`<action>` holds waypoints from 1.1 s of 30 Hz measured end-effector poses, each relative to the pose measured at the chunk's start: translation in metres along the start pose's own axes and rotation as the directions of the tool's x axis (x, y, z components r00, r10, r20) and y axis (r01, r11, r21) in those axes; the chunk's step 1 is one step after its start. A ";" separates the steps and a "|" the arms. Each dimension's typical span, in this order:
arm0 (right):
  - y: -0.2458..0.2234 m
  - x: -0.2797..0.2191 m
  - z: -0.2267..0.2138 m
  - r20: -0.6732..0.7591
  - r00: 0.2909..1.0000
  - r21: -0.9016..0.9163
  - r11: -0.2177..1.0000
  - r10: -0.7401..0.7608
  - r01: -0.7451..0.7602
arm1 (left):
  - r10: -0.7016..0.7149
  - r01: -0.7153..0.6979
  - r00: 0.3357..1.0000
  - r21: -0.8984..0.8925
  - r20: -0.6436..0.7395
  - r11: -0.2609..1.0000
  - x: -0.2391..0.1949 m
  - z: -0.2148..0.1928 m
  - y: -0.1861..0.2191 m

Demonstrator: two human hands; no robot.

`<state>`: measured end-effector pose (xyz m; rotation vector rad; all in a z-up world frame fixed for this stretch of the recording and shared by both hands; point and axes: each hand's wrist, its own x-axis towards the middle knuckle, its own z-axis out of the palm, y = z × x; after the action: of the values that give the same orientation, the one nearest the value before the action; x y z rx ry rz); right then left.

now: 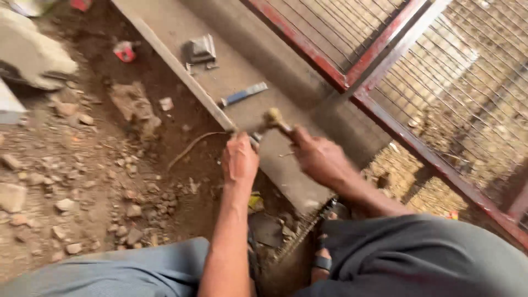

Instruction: The recorder attaches and welds a sliding bolt latch to a metal mesh gate frame.

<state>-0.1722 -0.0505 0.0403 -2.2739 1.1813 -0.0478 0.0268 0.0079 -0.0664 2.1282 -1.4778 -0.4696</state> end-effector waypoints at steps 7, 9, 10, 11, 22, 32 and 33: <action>-0.025 -0.026 -0.063 -0.396 0.905 0.177 0.954 -0.156 0.242 | -0.086 0.086 0.995 -0.003 0.058 0.996 -0.001 -0.022 0.024; -0.011 -0.019 -0.038 -0.501 0.843 0.126 0.948 -0.193 0.292 | -0.161 0.164 0.981 -0.015 0.113 0.986 0.000 -0.007 0.012; -0.006 -0.016 -0.021 -0.506 0.841 0.127 0.947 -0.194 0.294 | -0.158 0.160 0.981 -0.012 0.109 0.987 -0.004 -0.008 0.011; 0.000 -0.013 -0.005 -0.305 0.935 0.078 0.974 -0.180 0.213 | -0.156 0.156 0.982 0.011 0.105 0.988 -0.008 -0.008 0.011; 0.029 -0.035 -0.044 -0.279 0.959 0.195 0.981 0.053 0.002 | 0.001 0.004 1.000 -0.173 0.027 0.985 0.005 -0.037 0.036; 0.060 -0.050 -0.033 -0.045 0.961 0.027 0.962 0.271 -0.270 | -0.058 0.024 0.972 0.150 0.226 0.988 0.058 0.007 0.067; 0.061 -0.050 -0.032 -0.053 0.967 0.020 0.968 0.250 -0.249 | 0.004 -0.024 0.985 0.112 0.170 0.993 0.062 0.011 0.067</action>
<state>-0.2569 -0.0547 0.0475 -2.1068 1.4833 -0.0212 -0.0089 -0.0712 -0.0358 2.2103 -1.6483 -0.5873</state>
